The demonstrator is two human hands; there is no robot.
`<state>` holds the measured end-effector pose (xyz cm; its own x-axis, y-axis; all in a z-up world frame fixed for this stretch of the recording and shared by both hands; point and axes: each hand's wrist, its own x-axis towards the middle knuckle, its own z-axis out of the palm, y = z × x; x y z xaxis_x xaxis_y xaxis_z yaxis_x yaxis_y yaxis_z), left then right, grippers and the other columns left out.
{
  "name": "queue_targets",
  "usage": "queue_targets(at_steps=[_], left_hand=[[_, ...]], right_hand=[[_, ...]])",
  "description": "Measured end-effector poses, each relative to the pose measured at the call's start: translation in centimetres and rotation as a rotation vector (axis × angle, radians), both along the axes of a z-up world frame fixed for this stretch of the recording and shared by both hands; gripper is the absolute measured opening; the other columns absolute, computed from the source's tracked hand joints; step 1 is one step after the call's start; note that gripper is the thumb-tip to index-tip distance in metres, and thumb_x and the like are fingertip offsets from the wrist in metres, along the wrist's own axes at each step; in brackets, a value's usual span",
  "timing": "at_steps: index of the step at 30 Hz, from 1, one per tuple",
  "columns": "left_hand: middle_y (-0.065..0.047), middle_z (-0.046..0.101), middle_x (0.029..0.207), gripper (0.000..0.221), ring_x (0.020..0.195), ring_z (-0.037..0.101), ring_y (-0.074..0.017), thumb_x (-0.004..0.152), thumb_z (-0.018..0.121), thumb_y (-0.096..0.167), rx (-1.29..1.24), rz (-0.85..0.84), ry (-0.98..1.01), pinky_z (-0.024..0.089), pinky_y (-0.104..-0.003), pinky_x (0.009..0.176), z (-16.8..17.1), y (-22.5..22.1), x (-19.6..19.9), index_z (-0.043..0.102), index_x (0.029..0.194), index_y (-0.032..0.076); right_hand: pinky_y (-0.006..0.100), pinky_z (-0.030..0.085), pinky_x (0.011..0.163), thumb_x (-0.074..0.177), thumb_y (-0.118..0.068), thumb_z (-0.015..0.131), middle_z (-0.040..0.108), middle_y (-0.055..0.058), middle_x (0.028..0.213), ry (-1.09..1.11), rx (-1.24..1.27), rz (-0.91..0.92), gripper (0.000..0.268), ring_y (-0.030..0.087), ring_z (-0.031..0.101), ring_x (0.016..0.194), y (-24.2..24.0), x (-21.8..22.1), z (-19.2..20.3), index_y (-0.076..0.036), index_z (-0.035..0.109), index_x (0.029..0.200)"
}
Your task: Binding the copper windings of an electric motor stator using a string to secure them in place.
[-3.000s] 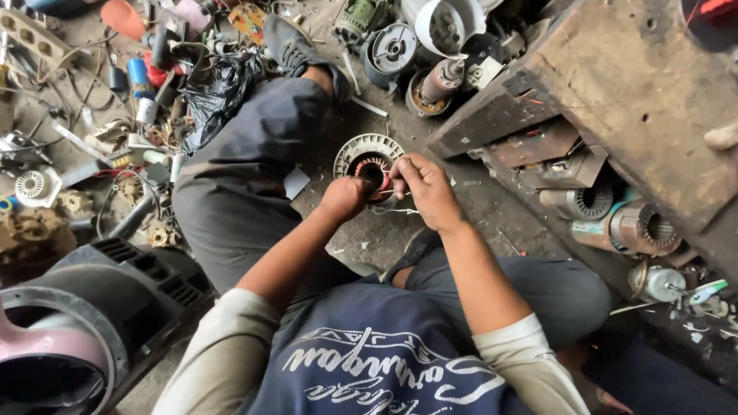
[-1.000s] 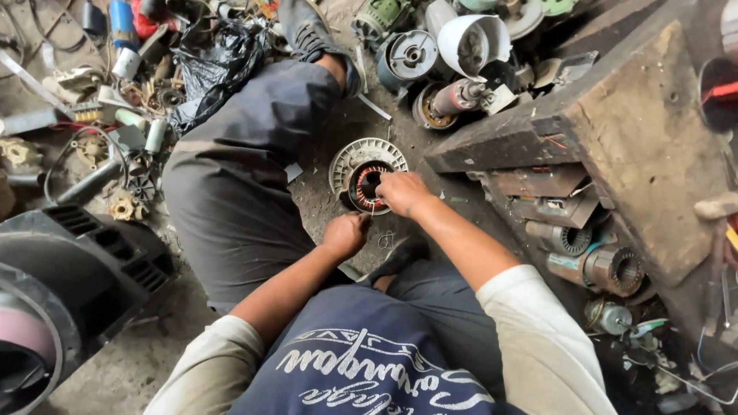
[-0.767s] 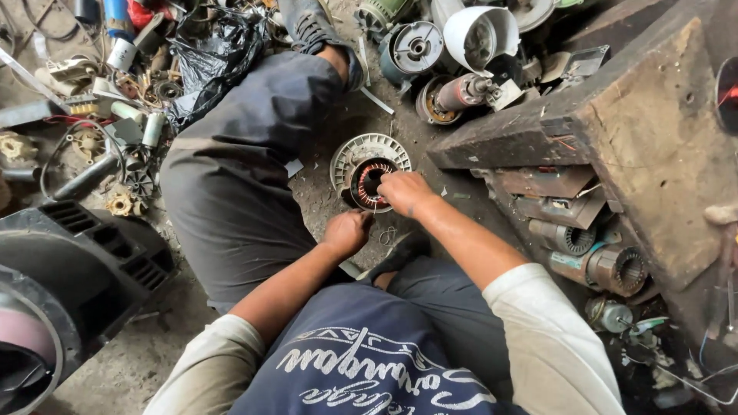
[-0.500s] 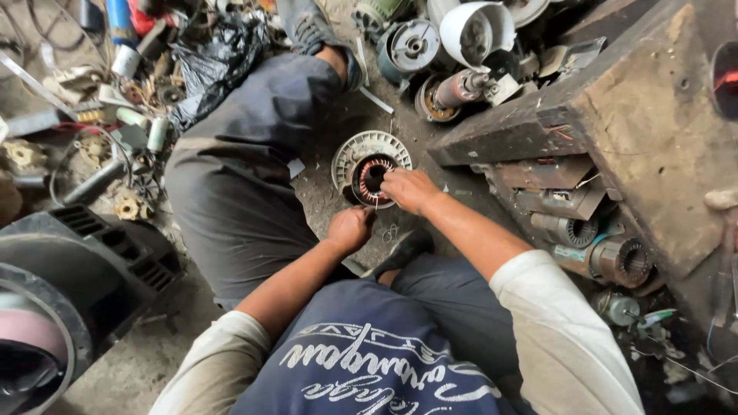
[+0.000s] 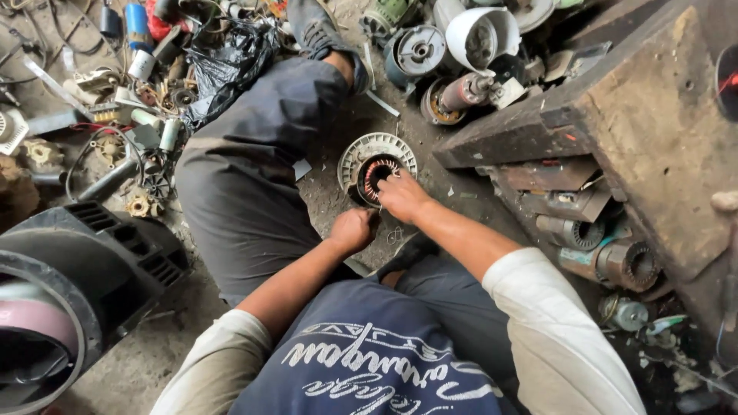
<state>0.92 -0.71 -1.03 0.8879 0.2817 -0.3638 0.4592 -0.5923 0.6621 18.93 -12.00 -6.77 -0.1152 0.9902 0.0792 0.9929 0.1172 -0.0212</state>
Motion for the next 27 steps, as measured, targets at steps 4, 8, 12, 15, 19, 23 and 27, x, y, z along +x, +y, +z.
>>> queue_targets(at_steps=[4, 8, 12, 15, 19, 23, 27], left_hand=[[-0.007, 0.076, 0.077, 0.025, 0.080, 0.077, -0.0302, 0.086, 0.060, 0.038, 0.007, -0.072, -0.012, 0.062, -0.044, 0.073, -3.3, 0.3, -0.1, 0.078, 0.098, 0.024], [-0.016, 0.075, 0.080, 0.026, 0.084, 0.075, -0.0385, 0.092, 0.058, 0.033, -0.143, -0.029, -0.026, 0.061, -0.050, 0.074, -2.8, 0.7, -0.5, 0.075, 0.092, 0.013], [-0.019, 0.075, 0.080, 0.027, 0.085, 0.074, -0.0424, 0.095, 0.058, 0.030, -0.196, -0.076, -0.044, 0.060, -0.053, 0.073, -1.5, 0.6, -0.5, 0.073, 0.090, 0.009], [-0.018, 0.075, 0.081, 0.026, 0.085, 0.075, -0.0411, 0.094, 0.058, 0.031, -0.195, -0.089, -0.027, 0.060, -0.053, 0.074, -1.3, 0.6, -0.5, 0.072, 0.089, 0.010], [-0.019, 0.075, 0.084, 0.026, 0.088, 0.074, -0.0428, 0.095, 0.059, 0.030, -0.180, -0.053, 0.007, 0.060, -0.055, 0.077, 0.3, 0.7, -0.5, 0.073, 0.093, 0.009], [-0.020, 0.075, 0.084, 0.027, 0.090, 0.073, -0.0437, 0.096, 0.061, 0.032, -0.205, -0.017, 0.008, 0.059, -0.057, 0.079, -0.8, 0.4, -0.6, 0.075, 0.093, 0.010], [-0.019, 0.076, 0.086, 0.029, 0.093, 0.072, -0.0452, 0.096, 0.060, 0.035, -0.275, 0.007, 0.012, 0.057, -0.058, 0.080, -2.1, 0.4, -0.6, 0.075, 0.090, 0.011]], right_hand=[[0.045, 0.044, 0.075, 0.082, -0.023, 0.070, 0.059, 0.002, 0.081, 0.085, -0.157, -0.068, 0.012, 0.027, 0.059, 0.084, 0.5, 0.1, 5.4, -0.014, 0.070, 0.074], [0.047, 0.051, 0.079, 0.090, -0.029, 0.071, 0.066, 0.007, 0.096, 0.435, -0.128, -0.369, 0.017, 0.033, 0.066, 0.099, -3.0, -3.4, 8.8, -0.016, 0.071, 0.100], [0.045, 0.055, 0.081, 0.085, -0.027, 0.077, 0.077, 0.005, 0.095, 0.538, -0.177, -0.612, 0.019, 0.030, 0.075, 0.096, -7.7, -9.0, 6.4, -0.016, 0.074, 0.101], [0.043, 0.059, 0.070, 0.084, -0.018, 0.074, 0.076, 0.008, 0.075, 0.623, -0.040, -0.781, 0.004, 0.032, 0.075, 0.077, -7.8, -10.5, 9.1, -0.017, 0.078, 0.085], [0.038, 0.061, 0.066, 0.079, -0.016, 0.076, 0.076, 0.005, 0.068, 0.702, -0.011, -0.929, 0.002, 0.028, 0.076, 0.072, -8.9, -11.4, 12.2, -0.016, 0.078, 0.080], [0.035, 0.059, 0.075, 0.078, -0.013, 0.084, 0.079, 0.001, 0.079, 0.802, 0.260, -0.899, 0.012, 0.023, 0.076, 0.079, -8.5, -11.7, 14.0, -0.020, 0.082, 0.087], [0.040, 0.059, 0.075, 0.081, -0.008, 0.084, 0.082, 0.009, 0.090, 1.077, 0.305, -0.847, 0.016, 0.028, 0.077, 0.089, -6.8, -12.0, 15.3, -0.012, 0.083, 0.097]])
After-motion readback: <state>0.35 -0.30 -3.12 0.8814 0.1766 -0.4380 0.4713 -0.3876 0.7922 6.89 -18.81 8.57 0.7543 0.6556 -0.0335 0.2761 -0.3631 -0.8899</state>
